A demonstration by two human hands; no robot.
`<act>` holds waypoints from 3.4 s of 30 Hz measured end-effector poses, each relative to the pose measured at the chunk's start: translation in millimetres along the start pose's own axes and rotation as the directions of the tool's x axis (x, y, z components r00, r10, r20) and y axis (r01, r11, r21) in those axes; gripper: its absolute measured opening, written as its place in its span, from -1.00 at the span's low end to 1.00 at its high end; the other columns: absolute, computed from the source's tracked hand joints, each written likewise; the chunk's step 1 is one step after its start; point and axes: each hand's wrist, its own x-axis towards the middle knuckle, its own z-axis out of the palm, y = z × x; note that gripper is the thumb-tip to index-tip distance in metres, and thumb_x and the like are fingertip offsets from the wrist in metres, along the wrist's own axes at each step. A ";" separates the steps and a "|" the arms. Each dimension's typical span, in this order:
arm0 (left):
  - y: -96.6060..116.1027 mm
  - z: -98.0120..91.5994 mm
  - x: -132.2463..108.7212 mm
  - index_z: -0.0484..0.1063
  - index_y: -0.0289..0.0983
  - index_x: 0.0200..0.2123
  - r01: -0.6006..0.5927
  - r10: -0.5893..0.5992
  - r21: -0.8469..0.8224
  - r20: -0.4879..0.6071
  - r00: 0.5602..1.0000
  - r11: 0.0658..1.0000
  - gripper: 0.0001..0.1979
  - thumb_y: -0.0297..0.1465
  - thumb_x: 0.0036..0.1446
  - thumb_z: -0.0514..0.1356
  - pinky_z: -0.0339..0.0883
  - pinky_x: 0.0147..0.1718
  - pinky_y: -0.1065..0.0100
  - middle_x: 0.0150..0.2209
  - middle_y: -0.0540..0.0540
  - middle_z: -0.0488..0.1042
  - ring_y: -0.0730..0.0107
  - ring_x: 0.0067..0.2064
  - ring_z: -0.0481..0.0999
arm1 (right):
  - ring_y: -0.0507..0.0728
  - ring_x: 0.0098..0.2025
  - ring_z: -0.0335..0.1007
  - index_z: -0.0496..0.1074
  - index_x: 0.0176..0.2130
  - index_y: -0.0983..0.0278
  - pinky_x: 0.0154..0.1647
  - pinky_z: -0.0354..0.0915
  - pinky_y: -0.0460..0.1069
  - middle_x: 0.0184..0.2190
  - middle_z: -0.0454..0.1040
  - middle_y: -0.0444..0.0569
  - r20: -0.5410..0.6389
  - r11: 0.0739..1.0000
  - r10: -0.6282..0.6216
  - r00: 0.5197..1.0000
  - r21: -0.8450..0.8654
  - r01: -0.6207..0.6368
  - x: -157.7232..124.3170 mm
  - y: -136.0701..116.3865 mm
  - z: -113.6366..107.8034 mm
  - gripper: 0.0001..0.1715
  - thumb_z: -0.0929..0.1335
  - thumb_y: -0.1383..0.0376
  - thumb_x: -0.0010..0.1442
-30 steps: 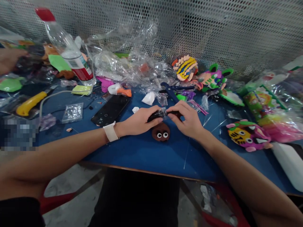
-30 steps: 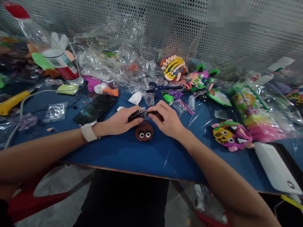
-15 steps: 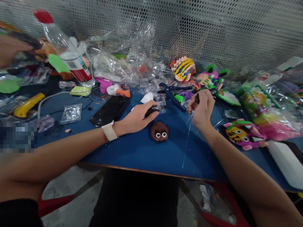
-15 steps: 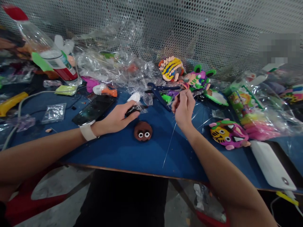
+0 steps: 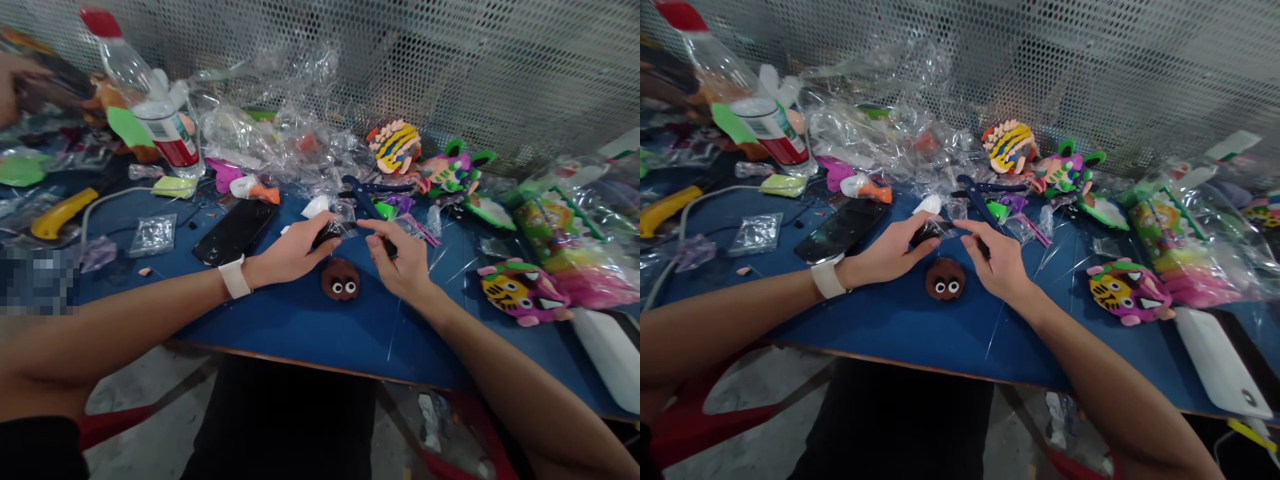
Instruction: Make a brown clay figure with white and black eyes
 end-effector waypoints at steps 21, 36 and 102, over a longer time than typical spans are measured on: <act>-0.5 -1.9 1.2 0.31 -0.23 0.21 -0.035 0.033 -0.039 -0.042 0.999 0.999 -0.60 -0.31 0.37 0.24 0.46 -0.05 0.30 0.11 -0.21 0.51 0.24 -0.01 0.58 | 0.02 -0.50 0.51 0.50 0.25 0.08 -0.38 0.46 -0.03 -0.32 0.67 -0.17 0.181 0.990 -0.058 0.982 0.140 0.033 1.8 -3.6 1.8 -0.57 0.31 0.28 0.47; -6.1 -1.0 -1.8 0.37 -0.23 0.19 -0.135 0.131 0.100 0.039 0.991 0.986 -0.62 -0.28 0.37 0.24 0.44 -0.10 0.34 0.00 -0.16 0.60 0.26 -0.07 0.64 | 0.00 -0.45 0.50 0.58 0.03 0.21 -0.35 0.40 -0.07 -0.49 0.57 -0.20 0.447 0.955 -0.056 0.893 0.284 -0.083 6.4 -4.0 2.2 -0.72 0.29 0.25 0.50; -52.1 -93.1 -102.3 0.49 -0.23 -0.11 0.361 -0.589 -0.515 -0.393 0.707 0.778 -0.43 -0.43 -0.31 0.46 0.26 0.36 -0.04 -0.03 -0.16 0.60 0.04 0.18 0.55 | 0.15 -0.32 0.54 0.45 0.13 0.21 -0.27 0.27 0.01 -0.28 0.66 -0.04 0.533 0.989 -0.050 0.845 -0.089 0.114 11.4 -3.5 1.8 -0.61 0.15 0.26 0.53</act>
